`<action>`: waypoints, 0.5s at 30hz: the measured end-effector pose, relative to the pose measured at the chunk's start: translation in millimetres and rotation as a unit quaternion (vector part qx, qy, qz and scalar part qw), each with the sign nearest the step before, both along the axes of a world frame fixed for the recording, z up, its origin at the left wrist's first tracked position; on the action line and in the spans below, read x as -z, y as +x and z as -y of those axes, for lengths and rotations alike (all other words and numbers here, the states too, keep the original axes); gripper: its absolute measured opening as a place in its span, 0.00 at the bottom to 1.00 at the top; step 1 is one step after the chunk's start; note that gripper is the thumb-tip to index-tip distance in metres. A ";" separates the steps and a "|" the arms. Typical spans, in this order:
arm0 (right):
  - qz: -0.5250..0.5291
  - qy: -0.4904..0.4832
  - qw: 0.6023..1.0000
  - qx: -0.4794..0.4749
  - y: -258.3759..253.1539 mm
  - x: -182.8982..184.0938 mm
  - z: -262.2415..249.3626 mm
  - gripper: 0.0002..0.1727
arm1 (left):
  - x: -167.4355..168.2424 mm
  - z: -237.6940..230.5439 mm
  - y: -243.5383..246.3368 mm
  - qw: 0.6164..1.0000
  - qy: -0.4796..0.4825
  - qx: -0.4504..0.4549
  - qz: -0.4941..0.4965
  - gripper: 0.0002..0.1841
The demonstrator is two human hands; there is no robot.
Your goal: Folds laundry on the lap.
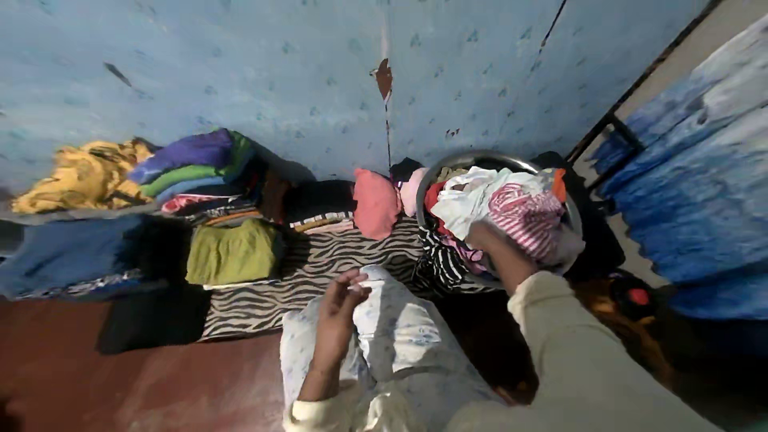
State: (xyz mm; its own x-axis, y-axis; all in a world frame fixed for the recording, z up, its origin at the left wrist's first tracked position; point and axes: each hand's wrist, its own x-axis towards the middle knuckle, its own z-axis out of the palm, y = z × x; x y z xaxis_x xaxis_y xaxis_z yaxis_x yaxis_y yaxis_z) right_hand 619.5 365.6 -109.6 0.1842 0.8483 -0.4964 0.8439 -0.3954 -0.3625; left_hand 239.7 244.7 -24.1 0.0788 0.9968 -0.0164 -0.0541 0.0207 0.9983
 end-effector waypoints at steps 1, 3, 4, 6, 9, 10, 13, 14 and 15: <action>0.022 -0.049 0.998 -0.023 -1.8 27.8 9.5 0.29 | 3.3 12.2 -6.4 0.999 0.008 0.021 -0.026 0.19; 0.014 -0.067 0.997 -0.034 -2.5 74.0 27.3 0.28 | 11.7 33.3 -26.7 0.998 0.016 0.022 -0.063 0.20; 0.005 -0.063 0.998 -0.017 -3.1 83.2 30.7 0.26 | 15.4 42.7 -37.2 0.998 0.011 -0.003 -0.065 0.21; -0.026 -0.037 0.999 0.027 -2.5 79.6 29.9 0.26 | 18.4 60.2 -54.4 0.995 -0.016 -0.084 -0.045 0.19; -0.137 0.079 0.982 0.107 4.8 23.5 23.8 0.26 | 17.9 71.7 -64.1 0.983 -0.038 -0.181 -0.004 0.16; -0.177 0.112 0.968 0.137 12.0 6.0 15.7 0.25 | 16.3 71.4 -61.8 0.980 -0.039 -0.194 0.004 0.15; -0.281 0.230 0.915 0.176 26.9 -53.0 -0.2 0.22 | 10.6 64.7 -44.4 0.985 -0.031 -0.172 0.005 0.14; -0.293 0.275 0.901 0.164 27.7 -83.9 -0.1 0.22 | 6.0 60.0 -35.2 0.989 -0.024 -0.146 -0.008 0.14; -0.300 0.313 0.889 0.146 28.9 -117.5 -0.6 0.22 | 0.3 54.9 -24.8 0.993 -0.014 -0.116 -0.022 0.15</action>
State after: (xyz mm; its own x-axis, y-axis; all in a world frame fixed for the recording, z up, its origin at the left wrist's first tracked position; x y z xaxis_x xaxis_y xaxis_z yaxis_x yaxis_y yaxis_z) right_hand 648.4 366.2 7.9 0.3036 0.9524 -0.0268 0.3179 -0.1278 -0.9395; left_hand 214.9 189.8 -24.4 -0.1552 0.9870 -0.0422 -0.0166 0.0401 0.9991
